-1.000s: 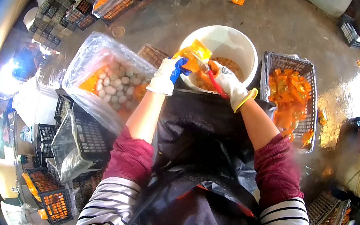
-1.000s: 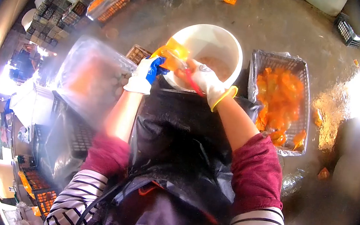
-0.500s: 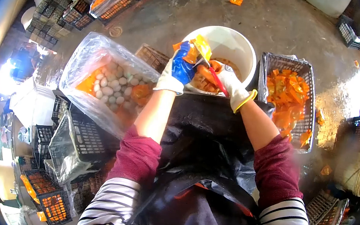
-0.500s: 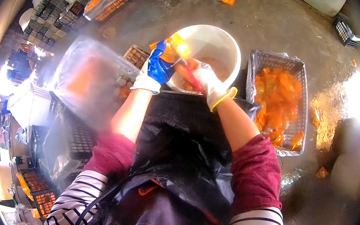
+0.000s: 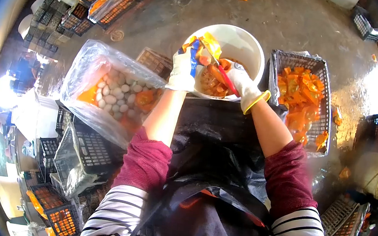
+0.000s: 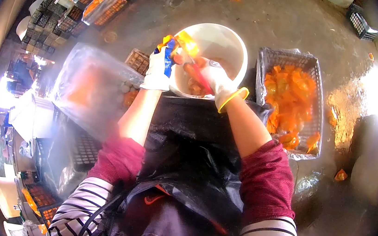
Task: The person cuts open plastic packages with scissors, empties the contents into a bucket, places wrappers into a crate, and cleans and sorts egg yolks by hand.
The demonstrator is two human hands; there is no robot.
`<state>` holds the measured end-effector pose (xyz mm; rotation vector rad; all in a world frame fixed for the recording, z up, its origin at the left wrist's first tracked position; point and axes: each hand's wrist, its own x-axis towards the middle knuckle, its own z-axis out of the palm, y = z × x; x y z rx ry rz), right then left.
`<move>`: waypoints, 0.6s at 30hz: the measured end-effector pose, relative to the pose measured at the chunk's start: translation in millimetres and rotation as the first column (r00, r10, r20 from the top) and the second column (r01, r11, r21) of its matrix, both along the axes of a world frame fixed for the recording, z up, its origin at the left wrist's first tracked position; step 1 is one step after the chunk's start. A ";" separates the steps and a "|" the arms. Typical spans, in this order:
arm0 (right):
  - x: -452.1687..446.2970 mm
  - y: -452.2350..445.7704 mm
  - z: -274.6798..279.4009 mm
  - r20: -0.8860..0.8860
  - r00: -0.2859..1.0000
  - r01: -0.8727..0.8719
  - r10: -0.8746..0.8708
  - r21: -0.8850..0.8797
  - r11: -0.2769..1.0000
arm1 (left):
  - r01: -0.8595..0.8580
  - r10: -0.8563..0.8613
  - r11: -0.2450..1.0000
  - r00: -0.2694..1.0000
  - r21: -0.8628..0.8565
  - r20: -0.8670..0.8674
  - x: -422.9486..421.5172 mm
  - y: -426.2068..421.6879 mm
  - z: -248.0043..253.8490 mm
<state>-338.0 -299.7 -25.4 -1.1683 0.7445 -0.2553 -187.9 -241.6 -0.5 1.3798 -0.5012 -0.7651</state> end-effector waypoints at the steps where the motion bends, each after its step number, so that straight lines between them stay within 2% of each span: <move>1: -1.5 -0.8 1.8 0.010 1.000 -0.005 0.005 0.029 1.000 | 0.025 -0.025 0.999 1.000 -0.023 -0.017 2.8 -1.3 -4.7; 4: -1.6 0.8 1.6 -0.120 0.993 -0.034 -0.007 -0.338 0.940 | 0.082 -0.075 0.996 0.988 -0.046 0.132 12.4 -5.4 -21.2; 7: 0.0 -4.3 -3.9 -0.109 0.986 0.084 -0.123 -0.310 0.947 | 0.195 -0.179 0.977 0.971 -0.092 0.159 22.7 -2.7 -27.1; 8: 1.4 -7.0 -12.7 -0.013 0.985 0.162 -0.171 -0.258 0.952 | 0.168 -0.178 0.984 0.961 0.066 0.211 28.5 5.4 -20.8; 10: 6.9 -16.7 -42.3 0.165 0.948 0.295 -0.273 -0.125 0.947 | 0.212 -0.210 0.965 0.977 -0.151 0.031 60.1 27.4 -33.9; 11: 10.1 -26.8 -54.3 0.170 0.945 0.302 -0.280 -0.124 0.945 | 0.146 -0.143 0.989 0.967 0.003 0.213 67.7 45.3 -28.2; 12: -1.0 -14.9 -15.3 0.106 0.941 0.320 -0.322 0.032 0.947 | 0.093 -0.097 0.995 0.971 0.031 0.219 73.4 68.5 -21.3; 13: -4.4 -16.0 -9.8 0.129 0.938 0.327 -0.321 -0.033 0.944 | 0.138 -0.145 0.989 0.766 0.061 0.626 103.9 94.9 -38.8; 15: -16.8 -24.3 -8.9 0.254 0.900 0.394 -0.354 -0.129 0.910 | 0.101 -0.153 0.988 0.792 0.121 0.591 143.2 149.5 -46.4; 16: -22.5 -26.4 -11.5 0.342 0.854 0.430 -0.391 -0.042 0.902 | 0.036 -0.053 0.992 0.989 0.122 0.139 155.8 178.5 -36.0; 17: -28.8 -27.3 -15.3 0.453 0.758 0.462 -0.469 0.135 0.877 | -0.075 0.041 0.979 0.983 0.192 0.178 188.7 206.2 -59.4; 18: -35.0 -28.5 -19.4 0.542 0.633 0.454 -0.553 0.318 0.832 | -0.198 0.181 0.961 0.978 0.193 0.103 200.4 230.7 -56.9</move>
